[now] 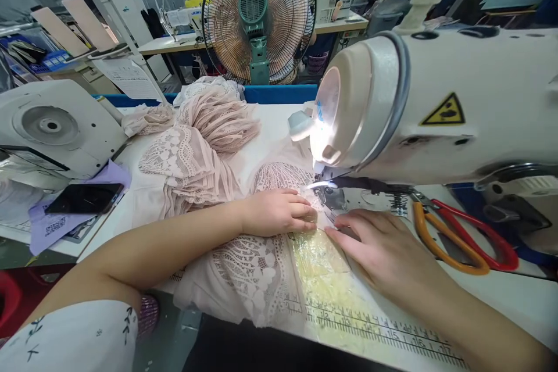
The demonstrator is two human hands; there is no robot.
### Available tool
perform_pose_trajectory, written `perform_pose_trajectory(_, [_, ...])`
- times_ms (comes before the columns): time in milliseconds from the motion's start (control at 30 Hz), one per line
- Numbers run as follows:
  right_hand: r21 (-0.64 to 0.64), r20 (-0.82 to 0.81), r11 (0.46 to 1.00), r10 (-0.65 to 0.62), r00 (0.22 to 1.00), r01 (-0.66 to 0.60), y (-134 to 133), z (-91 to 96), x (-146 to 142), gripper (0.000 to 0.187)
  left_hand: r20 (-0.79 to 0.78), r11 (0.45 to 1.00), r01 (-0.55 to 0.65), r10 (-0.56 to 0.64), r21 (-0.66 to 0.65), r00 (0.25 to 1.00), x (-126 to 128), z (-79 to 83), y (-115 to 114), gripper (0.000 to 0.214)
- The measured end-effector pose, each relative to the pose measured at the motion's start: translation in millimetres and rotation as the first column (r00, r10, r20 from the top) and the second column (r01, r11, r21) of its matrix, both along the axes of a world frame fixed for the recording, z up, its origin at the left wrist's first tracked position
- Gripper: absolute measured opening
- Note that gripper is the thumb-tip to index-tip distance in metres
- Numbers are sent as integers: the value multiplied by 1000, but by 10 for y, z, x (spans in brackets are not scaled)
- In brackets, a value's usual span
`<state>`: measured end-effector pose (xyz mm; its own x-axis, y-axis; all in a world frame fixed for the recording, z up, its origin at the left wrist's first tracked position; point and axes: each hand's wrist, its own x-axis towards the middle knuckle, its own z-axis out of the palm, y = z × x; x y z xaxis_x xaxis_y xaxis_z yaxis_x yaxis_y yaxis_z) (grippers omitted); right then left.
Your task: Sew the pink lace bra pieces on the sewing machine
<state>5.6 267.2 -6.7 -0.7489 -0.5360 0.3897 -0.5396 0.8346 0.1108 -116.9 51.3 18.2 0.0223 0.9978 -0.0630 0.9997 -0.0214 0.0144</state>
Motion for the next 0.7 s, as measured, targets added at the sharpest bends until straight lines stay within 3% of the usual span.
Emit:
perform_pose_trajectory(467, [23,-31,994,-107,994,108,-20,-109,-233,30,13,998,-49,49,-28,999,-372,-44,74,35])
perform_pose_trajectory(700, [-56,-4,979,-197,980,197,-90,-172,-227,33,36,999,-50,50,-3,998,-509,-42,115,34])
